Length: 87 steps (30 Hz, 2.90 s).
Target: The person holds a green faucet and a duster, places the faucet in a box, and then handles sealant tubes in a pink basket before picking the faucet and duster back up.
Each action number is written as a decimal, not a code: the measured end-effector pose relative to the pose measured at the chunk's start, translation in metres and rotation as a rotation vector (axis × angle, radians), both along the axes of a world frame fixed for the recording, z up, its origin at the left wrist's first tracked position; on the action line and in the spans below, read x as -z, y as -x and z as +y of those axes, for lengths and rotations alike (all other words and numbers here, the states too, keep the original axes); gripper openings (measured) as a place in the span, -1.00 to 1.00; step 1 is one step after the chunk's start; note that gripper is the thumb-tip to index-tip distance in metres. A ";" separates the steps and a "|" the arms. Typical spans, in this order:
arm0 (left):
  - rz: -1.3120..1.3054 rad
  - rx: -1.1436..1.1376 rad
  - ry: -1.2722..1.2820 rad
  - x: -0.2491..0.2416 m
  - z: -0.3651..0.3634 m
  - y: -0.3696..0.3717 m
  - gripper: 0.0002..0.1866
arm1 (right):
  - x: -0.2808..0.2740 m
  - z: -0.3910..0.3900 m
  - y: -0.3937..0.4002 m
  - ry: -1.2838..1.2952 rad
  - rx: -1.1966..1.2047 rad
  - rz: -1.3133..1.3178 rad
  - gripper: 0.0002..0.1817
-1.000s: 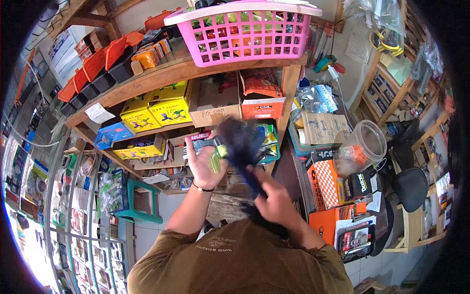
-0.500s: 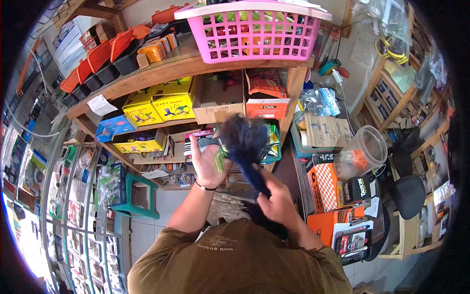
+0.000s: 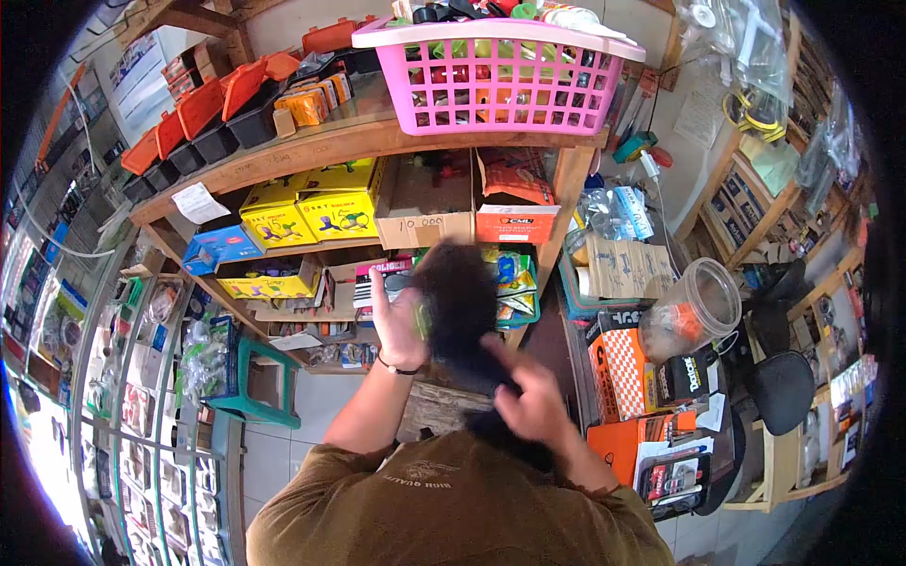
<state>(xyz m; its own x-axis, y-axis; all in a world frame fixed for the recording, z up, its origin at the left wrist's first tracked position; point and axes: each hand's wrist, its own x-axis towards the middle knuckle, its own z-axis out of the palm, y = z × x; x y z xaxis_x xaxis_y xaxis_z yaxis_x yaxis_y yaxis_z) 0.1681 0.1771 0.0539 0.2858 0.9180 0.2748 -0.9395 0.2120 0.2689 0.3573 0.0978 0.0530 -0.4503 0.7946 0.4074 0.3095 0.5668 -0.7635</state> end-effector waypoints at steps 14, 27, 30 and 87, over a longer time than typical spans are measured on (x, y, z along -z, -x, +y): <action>0.107 0.058 -0.155 0.000 0.002 0.003 -0.08 | -0.007 -0.010 0.010 0.036 -0.084 -0.006 -0.36; 0.243 -0.094 -0.008 0.004 -0.004 -0.003 -0.03 | 0.007 -0.010 0.005 0.133 -0.032 -0.170 -0.34; 0.056 0.083 -0.049 0.017 0.008 -0.003 -0.04 | -0.002 -0.017 0.014 0.087 -0.277 -0.082 -0.34; 0.163 0.095 -0.144 0.027 0.015 0.008 -0.05 | 0.004 0.003 0.003 0.105 -0.045 0.065 -0.37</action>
